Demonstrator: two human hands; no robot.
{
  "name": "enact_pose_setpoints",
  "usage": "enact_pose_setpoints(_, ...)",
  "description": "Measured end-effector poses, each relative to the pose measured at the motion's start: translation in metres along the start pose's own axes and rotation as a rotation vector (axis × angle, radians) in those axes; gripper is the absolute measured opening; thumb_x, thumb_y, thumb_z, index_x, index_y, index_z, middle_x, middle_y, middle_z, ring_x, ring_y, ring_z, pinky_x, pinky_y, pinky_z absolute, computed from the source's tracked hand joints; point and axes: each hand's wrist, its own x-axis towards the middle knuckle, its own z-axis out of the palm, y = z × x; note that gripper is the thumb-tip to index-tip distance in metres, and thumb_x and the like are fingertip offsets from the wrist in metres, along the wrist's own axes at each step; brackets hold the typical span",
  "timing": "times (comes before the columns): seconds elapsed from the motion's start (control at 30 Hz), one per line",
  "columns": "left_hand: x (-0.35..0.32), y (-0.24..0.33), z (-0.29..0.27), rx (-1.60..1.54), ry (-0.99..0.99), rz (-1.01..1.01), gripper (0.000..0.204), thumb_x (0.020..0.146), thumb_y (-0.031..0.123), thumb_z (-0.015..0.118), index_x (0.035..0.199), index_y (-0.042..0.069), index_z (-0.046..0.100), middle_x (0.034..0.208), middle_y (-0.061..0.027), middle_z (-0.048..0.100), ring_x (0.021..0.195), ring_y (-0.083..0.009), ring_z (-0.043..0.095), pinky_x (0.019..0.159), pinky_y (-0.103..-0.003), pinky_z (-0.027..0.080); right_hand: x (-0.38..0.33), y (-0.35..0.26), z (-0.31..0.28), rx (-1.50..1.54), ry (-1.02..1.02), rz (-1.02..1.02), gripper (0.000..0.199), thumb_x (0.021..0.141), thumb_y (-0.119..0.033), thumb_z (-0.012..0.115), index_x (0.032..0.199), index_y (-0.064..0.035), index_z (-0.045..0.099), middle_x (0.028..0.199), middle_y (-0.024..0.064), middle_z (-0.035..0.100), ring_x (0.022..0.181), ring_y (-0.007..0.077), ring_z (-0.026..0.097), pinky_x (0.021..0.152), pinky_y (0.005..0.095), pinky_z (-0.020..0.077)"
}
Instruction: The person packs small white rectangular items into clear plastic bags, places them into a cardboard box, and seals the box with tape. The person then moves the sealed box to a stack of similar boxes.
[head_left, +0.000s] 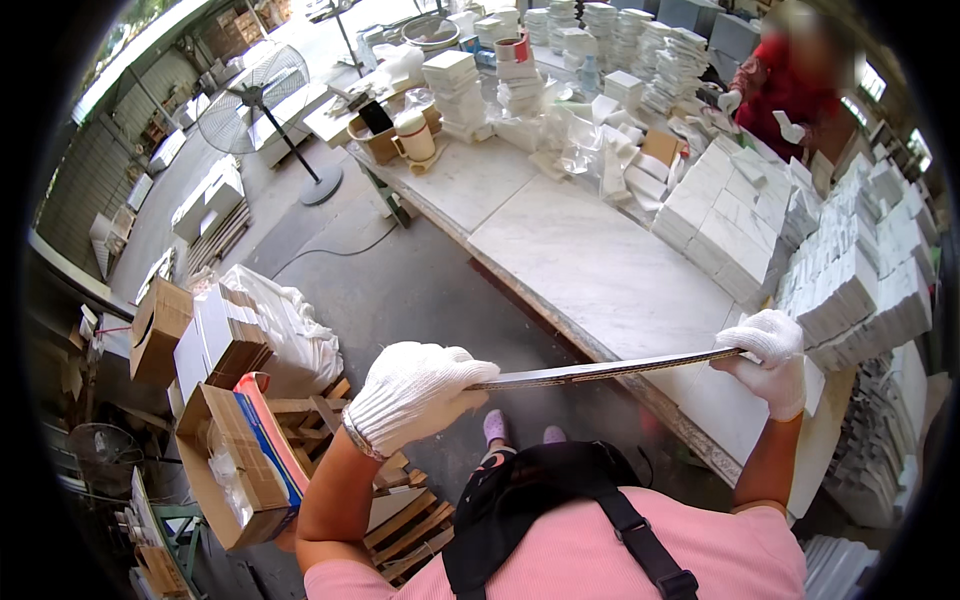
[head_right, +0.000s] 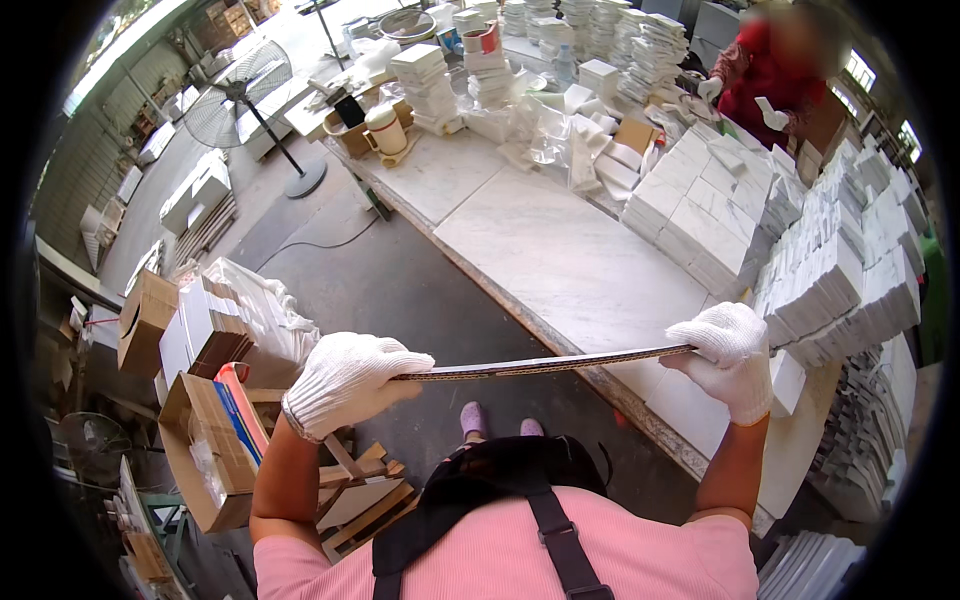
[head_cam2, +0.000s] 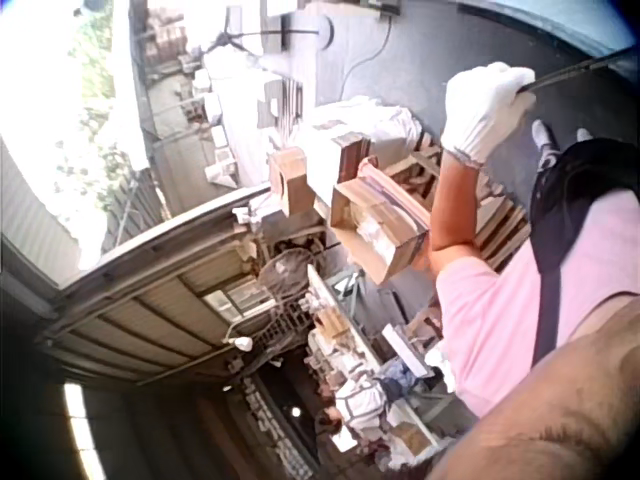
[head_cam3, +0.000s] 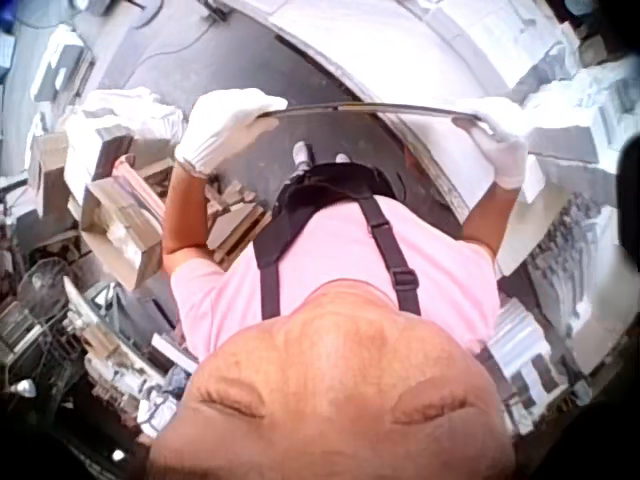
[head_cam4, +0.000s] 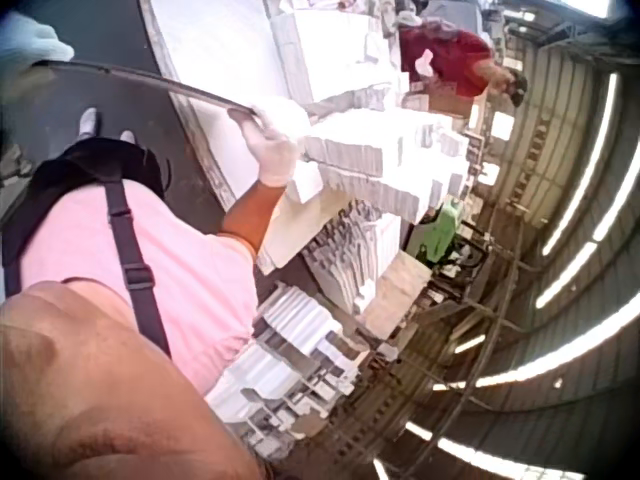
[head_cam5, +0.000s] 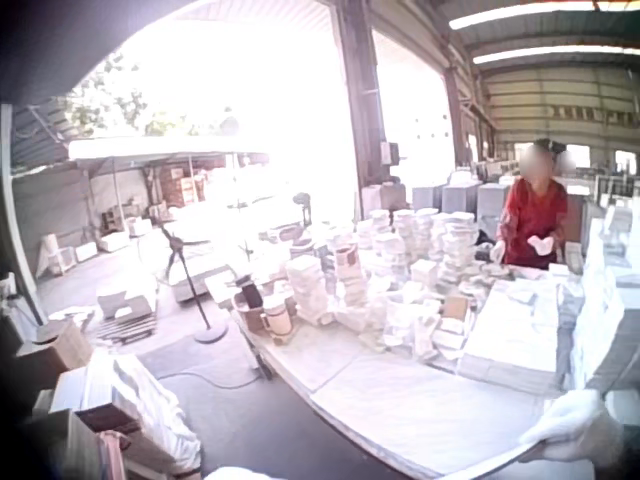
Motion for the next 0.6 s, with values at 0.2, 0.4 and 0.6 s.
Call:
enact_pose_setpoints(0.2, 0.102, -0.034, -0.023, 0.154, 0.003, 0.312, 0.028, 0.089, 0.032, 0.07, 0.113, 0.02, 0.077, 0.098, -0.0046, 0.075, 0.084, -0.0275, 0.073, 0.072, -0.038, 0.057, -0.02, -0.007, -0.012, -0.185, 0.144, 0.257, 0.032, 0.06, -0.017, 0.092, 0.088, -0.0145, 0.077, 0.079, 0.0041, 0.072, 0.076, 0.0267, 0.069, 0.069, 0.0386, 0.0512)
enact_pose_setpoints(0.4, 0.207, -0.067, -0.024, 0.162, 0.016, 0.485, 0.03, 0.092, 0.038, 0.064, 0.108, 0.017, 0.077, 0.091, -0.0112, 0.073, 0.086, -0.0327, 0.071, 0.072, -0.044, 0.055, 0.0, -0.02, 0.023, -0.616, 0.227, 0.533, 0.054, 0.068, -0.024, 0.088, 0.119, -0.0178, 0.072, 0.124, 0.0089, 0.067, 0.114, 0.0293, 0.062, 0.096, 0.0441, 0.048)
enact_pose_setpoints(0.6, 0.257, -0.079, -0.008, 0.093, -0.017, 0.518, 0.035, 0.086, 0.04, 0.065, 0.108, 0.015, 0.076, 0.089, -0.0122, 0.073, 0.084, -0.0342, 0.071, 0.074, -0.045, 0.055, 0.017, -0.018, 0.079, -0.784, 0.16, 0.597, 0.091, 0.07, -0.029, 0.089, 0.152, -0.0205, 0.05, 0.154, 0.0125, 0.047, 0.147, 0.0379, 0.039, 0.122, 0.0554, 0.0286)
